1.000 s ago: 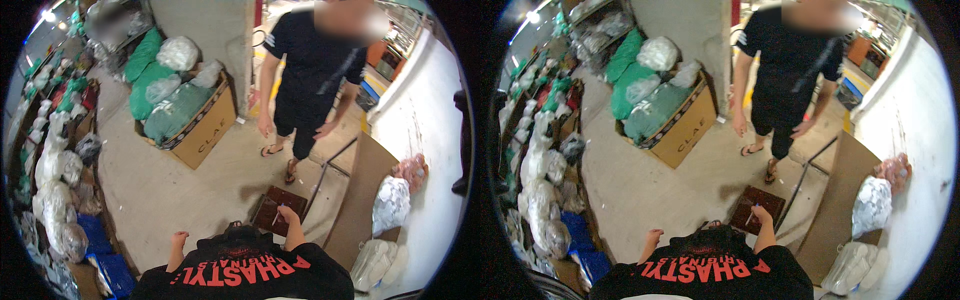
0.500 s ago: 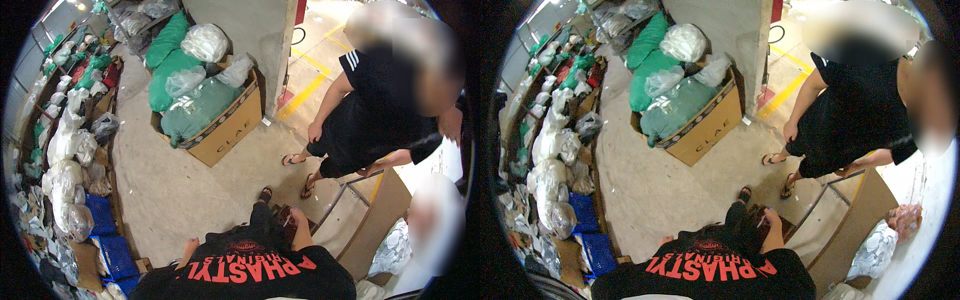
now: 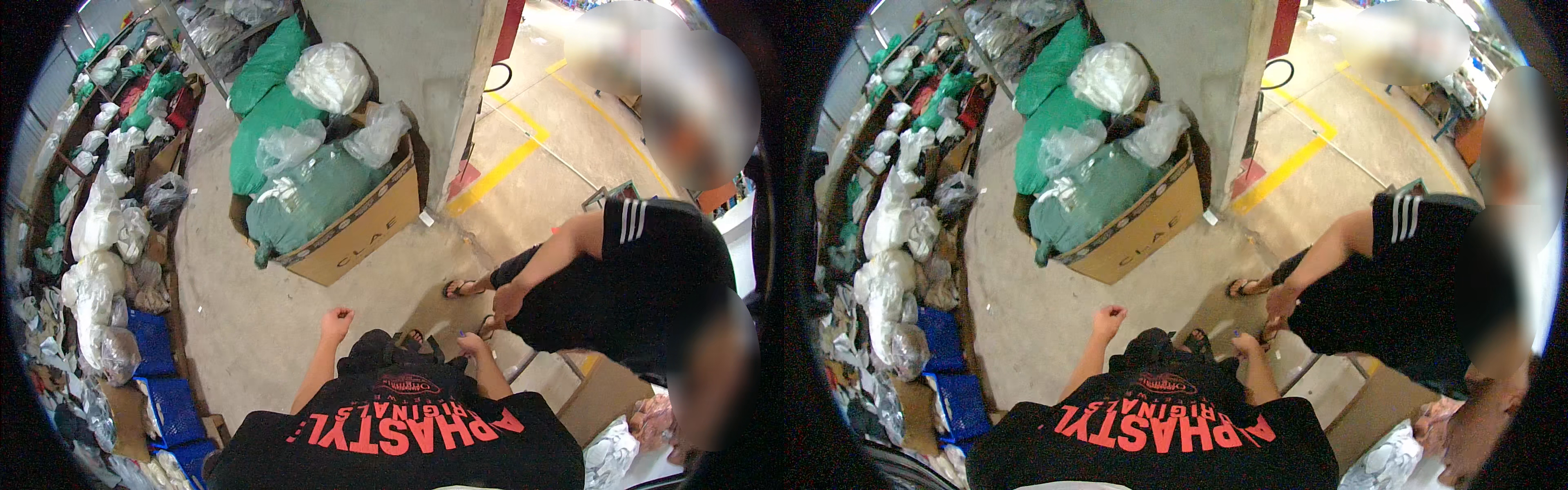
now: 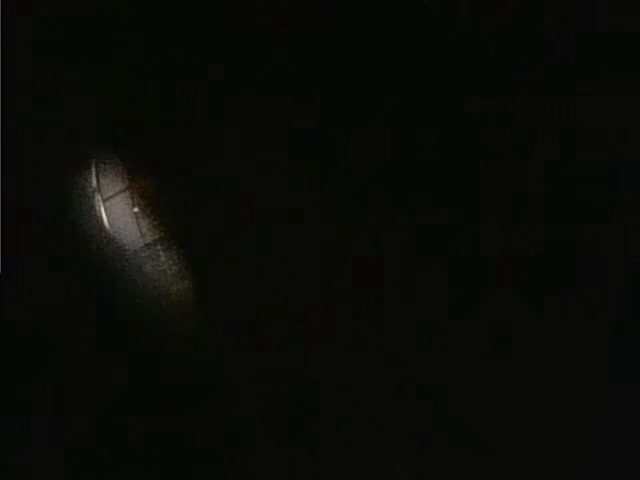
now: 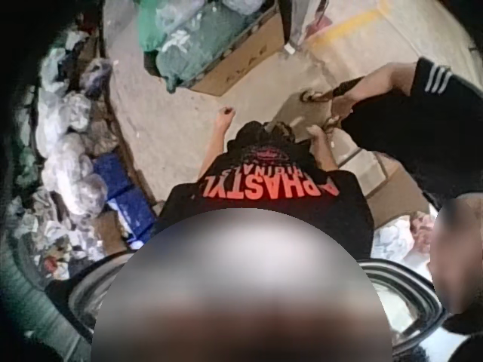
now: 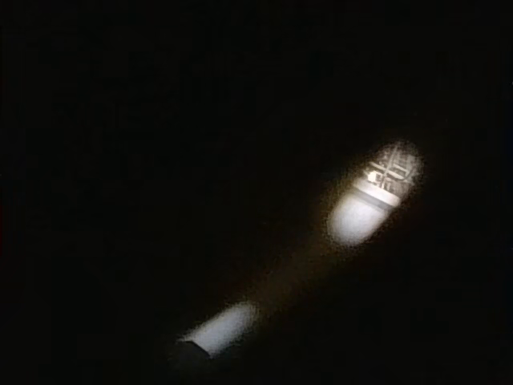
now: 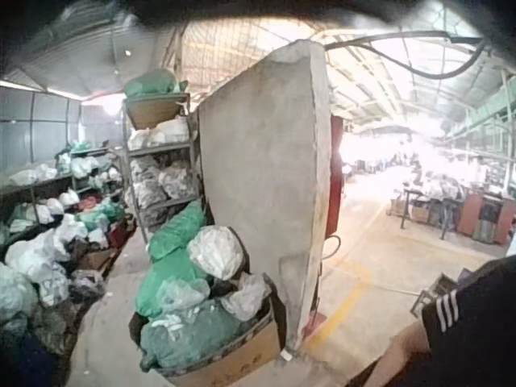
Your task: The person handles plastic-wrapped items on a table, writes on a small white label with a pen, and places the label on a bag. They then move to a pile of wrapped items on the floor and continue handling and organizing them.
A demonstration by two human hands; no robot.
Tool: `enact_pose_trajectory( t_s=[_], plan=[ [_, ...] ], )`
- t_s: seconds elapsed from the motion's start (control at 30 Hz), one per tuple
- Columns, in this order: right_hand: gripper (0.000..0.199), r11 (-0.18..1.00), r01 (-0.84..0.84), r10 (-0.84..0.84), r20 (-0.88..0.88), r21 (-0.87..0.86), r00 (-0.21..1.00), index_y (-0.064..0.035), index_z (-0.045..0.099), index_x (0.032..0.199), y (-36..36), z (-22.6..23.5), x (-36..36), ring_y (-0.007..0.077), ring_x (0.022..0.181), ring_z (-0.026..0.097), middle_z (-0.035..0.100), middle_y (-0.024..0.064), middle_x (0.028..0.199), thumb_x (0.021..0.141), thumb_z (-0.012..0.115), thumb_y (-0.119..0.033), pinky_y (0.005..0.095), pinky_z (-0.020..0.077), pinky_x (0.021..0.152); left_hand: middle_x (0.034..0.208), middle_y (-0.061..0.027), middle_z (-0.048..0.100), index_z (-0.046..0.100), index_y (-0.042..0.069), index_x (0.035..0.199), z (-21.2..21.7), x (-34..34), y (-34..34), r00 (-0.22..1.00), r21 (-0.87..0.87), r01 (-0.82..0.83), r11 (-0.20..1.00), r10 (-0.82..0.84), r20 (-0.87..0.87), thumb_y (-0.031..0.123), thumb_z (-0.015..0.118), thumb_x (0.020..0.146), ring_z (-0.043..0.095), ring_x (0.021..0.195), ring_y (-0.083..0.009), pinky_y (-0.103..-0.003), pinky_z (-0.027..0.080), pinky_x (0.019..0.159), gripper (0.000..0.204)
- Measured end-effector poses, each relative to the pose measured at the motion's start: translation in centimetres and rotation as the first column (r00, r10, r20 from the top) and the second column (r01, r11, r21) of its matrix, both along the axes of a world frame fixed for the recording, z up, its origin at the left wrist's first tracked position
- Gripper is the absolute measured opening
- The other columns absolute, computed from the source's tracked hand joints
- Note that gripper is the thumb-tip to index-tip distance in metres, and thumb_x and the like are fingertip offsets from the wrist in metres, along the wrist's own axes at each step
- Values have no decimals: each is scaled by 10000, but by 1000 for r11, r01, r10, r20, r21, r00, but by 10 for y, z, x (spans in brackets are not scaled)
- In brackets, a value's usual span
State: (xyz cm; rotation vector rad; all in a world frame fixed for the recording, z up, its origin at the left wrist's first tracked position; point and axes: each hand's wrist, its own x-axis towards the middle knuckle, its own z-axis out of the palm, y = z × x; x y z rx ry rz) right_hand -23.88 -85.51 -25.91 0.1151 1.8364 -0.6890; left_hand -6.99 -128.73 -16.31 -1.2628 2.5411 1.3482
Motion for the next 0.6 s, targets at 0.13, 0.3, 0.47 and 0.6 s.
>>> enact_pose_trajectory(
  t_s=[0.13, 0.3, 0.47, 0.6],
  plan=[
    [273, 996, 47, -59, -179, -73, 982, 24, 615, 982, -53, 29, -42, 241, 590, 640, 618, 117, 712, 898, 601, -236, 389, 524, 487, 933, -178, 756, 773, 21, 983, -51, 25, -17, 993, 74, -28, 997, 19, 119, 363, 764, 826, 736, 863, -282, -389, 558, 786, 376],
    [359, 950, -314, 309, -198, 7, 930, 32, 637, 1080, -78, 28, -80, 268, 639, 642, 651, 159, 806, 892, 572, -266, 420, 542, 537, 1005, -215, 738, 757, 24, 1013, -77, 105, -51, 830, 188, 137, 973, -216, 514, 319, 685, 816, 724, 890, -359, -477, 554, 805, 362],
    [341, 973, -220, 228, -141, 67, 964, 36, 681, 974, -65, 8, -118, 295, 654, 645, 663, 151, 792, 856, 561, -261, 472, 542, 562, 899, -197, 727, 728, 32, 948, -69, 71, -76, 781, -96, 528, 844, -439, 444, 352, 699, 834, 701, 792, -368, -493, 531, 693, 341],
    [276, 976, -162, 165, -3, 142, 986, 11, 656, 850, -63, 13, -175, 287, 615, 616, 623, 117, 698, 840, 568, -250, 457, 522, 541, 842, -177, 724, 716, 36, 917, -73, -26, -116, 699, -265, 708, 655, -597, 393, 357, 707, 847, 688, 720, -347, -478, 516, 623, 329]
  ],
)
